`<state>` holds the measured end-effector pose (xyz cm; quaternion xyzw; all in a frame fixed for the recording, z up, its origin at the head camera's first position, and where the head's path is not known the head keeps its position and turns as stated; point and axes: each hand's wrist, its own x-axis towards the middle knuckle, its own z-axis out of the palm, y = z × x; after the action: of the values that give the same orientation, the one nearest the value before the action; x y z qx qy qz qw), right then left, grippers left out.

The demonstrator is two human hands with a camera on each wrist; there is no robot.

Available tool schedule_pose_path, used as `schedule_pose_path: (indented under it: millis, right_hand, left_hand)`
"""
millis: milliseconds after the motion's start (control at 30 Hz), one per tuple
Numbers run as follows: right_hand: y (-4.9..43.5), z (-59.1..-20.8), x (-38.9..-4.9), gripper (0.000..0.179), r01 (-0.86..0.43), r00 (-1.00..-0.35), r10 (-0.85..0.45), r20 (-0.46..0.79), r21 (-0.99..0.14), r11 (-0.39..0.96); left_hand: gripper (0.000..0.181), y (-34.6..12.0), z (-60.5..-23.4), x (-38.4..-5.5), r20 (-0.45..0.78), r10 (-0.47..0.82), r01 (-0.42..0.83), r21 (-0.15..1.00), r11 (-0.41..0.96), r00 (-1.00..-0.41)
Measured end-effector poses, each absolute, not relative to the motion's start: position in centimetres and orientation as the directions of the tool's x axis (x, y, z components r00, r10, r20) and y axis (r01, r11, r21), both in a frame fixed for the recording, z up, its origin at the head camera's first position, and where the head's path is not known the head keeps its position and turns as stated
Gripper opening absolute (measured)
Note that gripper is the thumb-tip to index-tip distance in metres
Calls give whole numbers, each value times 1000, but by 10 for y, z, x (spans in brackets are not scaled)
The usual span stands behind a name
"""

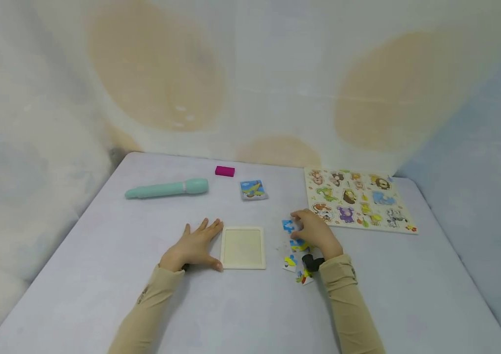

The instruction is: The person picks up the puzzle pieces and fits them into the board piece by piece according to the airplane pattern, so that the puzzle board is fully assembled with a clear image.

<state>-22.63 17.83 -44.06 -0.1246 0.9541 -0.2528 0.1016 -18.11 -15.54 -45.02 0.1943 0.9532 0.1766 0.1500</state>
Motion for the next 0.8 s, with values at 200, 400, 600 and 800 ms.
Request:
schedule_pose_path:
  millis: [200, 400, 600, 800]
  right_hand:
    - [171, -444, -230, 40, -177, -948, -280, -154, -478, 860]
    - [167, -444, -230, 33, -141, -949, -269, -161, -548, 824]
    - [157, -441, -225, 16, -112, -958, -265, -113, -699, 706]
    - [114, -433, -221, 13, -84, -924, -349, -155, -809, 581]
  left_hand:
    - [113, -149, -454, -180, -204, 433, 321, 418, 850, -878]
    - [113, -143, -453, -178, -217, 468, 339, 446, 828, -857]
    - [113, -141, -453, -176, -198, 482, 362, 439, 822, -854]
    - [112, -141, -453, -177, -200, 479, 359, 438, 824, -855]
